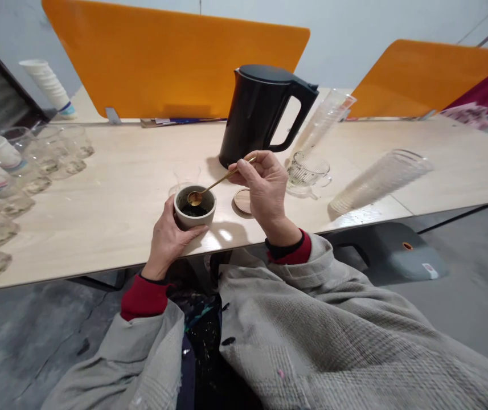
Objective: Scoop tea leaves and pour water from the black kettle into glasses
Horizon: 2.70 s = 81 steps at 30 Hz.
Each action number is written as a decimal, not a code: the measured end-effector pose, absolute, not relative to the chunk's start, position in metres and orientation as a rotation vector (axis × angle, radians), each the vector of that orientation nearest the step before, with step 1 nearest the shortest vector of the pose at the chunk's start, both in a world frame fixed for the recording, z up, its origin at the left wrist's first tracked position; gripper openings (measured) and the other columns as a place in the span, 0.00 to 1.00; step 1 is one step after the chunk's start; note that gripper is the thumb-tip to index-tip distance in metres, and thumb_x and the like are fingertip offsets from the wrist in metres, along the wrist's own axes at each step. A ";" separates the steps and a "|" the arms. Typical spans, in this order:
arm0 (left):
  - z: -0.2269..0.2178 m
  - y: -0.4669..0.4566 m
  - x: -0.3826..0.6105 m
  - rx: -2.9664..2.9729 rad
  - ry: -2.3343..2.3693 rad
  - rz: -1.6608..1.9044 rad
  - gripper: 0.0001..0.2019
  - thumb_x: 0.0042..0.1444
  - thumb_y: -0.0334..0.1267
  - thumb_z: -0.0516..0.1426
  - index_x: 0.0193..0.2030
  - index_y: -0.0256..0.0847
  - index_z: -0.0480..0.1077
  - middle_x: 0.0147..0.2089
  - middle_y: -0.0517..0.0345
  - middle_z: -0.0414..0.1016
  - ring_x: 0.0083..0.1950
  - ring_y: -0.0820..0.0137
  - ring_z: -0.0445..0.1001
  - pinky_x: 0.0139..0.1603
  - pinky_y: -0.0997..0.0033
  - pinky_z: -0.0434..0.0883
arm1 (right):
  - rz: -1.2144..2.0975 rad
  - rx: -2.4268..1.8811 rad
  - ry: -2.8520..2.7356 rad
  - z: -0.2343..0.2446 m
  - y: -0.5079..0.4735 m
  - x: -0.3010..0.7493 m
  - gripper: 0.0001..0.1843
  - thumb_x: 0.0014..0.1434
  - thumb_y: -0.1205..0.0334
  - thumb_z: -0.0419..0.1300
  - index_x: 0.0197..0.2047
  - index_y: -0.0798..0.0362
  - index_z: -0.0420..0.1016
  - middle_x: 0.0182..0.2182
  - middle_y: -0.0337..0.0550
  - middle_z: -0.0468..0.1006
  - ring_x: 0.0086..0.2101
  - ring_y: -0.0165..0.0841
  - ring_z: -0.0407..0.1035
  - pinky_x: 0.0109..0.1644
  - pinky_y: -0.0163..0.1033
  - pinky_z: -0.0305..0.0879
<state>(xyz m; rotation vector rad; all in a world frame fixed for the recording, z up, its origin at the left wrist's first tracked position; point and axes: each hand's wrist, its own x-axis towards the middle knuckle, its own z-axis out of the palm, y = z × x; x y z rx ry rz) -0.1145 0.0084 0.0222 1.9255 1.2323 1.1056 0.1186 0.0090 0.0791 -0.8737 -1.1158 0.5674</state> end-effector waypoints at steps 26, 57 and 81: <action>0.025 0.005 -0.113 1.884 1.232 1.087 0.49 0.46 0.54 0.77 0.73 0.49 0.63 0.72 0.46 0.77 0.72 0.46 0.78 0.72 0.44 0.75 | 0.261 -0.898 -1.296 0.073 0.056 0.092 0.16 0.71 0.41 0.65 0.44 0.45 0.77 0.40 0.36 0.85 0.44 0.35 0.82 0.59 0.46 0.81; 0.022 0.010 -0.116 1.918 1.247 1.156 0.46 0.48 0.54 0.77 0.72 0.52 0.67 0.70 0.48 0.79 0.71 0.47 0.78 0.74 0.43 0.75 | -0.427 -1.844 -0.935 0.057 -0.001 0.294 0.14 0.76 0.52 0.54 0.43 0.49 0.76 0.35 0.46 0.84 0.41 0.41 0.80 0.50 0.45 0.73; 0.029 -0.001 -0.114 1.951 1.209 1.067 0.47 0.44 0.56 0.77 0.69 0.47 0.67 0.65 0.49 0.83 0.65 0.49 0.83 0.65 0.52 0.80 | 0.076 -1.662 -1.881 0.018 -0.020 0.178 0.32 0.70 0.45 0.63 0.70 0.55 0.77 0.65 0.63 0.79 0.64 0.58 0.70 0.73 0.67 0.65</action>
